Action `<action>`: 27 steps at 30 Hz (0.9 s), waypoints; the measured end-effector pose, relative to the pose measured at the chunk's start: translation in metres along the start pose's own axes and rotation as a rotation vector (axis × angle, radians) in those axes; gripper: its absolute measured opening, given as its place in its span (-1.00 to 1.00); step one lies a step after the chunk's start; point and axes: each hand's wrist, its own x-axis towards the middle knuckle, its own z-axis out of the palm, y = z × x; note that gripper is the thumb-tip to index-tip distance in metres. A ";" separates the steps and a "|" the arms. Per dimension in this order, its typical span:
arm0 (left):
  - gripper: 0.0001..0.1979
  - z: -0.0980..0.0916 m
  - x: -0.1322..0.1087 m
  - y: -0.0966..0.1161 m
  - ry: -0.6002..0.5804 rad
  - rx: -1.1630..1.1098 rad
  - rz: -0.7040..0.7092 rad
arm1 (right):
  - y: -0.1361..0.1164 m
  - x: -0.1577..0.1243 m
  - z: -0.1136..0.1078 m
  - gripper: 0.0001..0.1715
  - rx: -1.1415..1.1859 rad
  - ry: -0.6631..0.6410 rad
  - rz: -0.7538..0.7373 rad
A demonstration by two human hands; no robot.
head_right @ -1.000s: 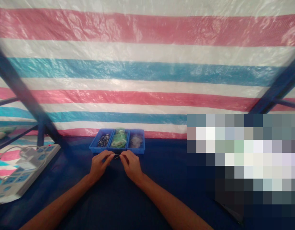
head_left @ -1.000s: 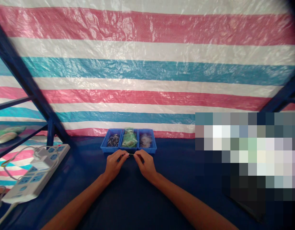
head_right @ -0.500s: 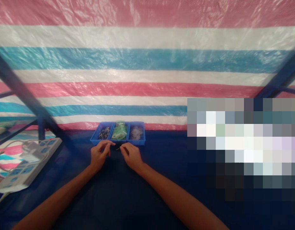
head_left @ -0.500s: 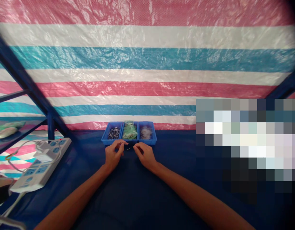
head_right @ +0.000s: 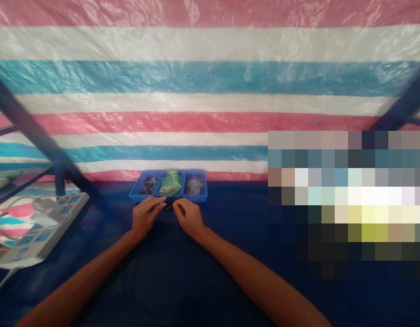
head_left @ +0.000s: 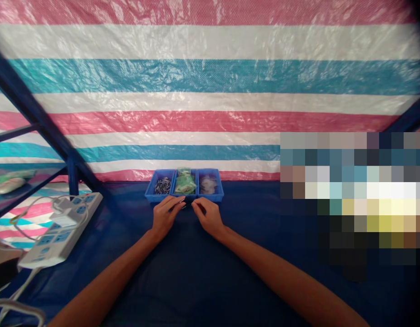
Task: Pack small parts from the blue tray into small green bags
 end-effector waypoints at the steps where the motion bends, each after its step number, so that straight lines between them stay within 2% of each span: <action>1: -0.82 0.000 -0.001 -0.001 0.018 0.002 -0.017 | 0.000 0.000 0.000 -0.73 0.001 0.001 0.000; 4: -0.83 0.000 -0.002 -0.002 0.031 0.008 -0.041 | 0.000 0.000 0.000 -0.73 -0.001 0.003 0.002; 10: -0.76 0.000 -0.001 0.000 -0.083 0.024 -0.013 | -0.002 0.001 -0.001 -0.70 -0.005 0.014 0.010; 14: -0.75 -0.001 0.001 0.000 -0.047 0.020 -0.017 | -0.003 0.000 -0.002 -0.69 0.003 0.029 0.017; 21: -0.81 0.001 -0.002 -0.003 -0.010 -0.015 -0.120 | -0.003 -0.001 -0.001 -0.70 -0.002 0.032 0.026; 27: -0.82 0.000 -0.001 -0.004 0.020 0.039 -0.011 | -0.003 -0.001 -0.002 -0.72 -0.005 0.024 0.028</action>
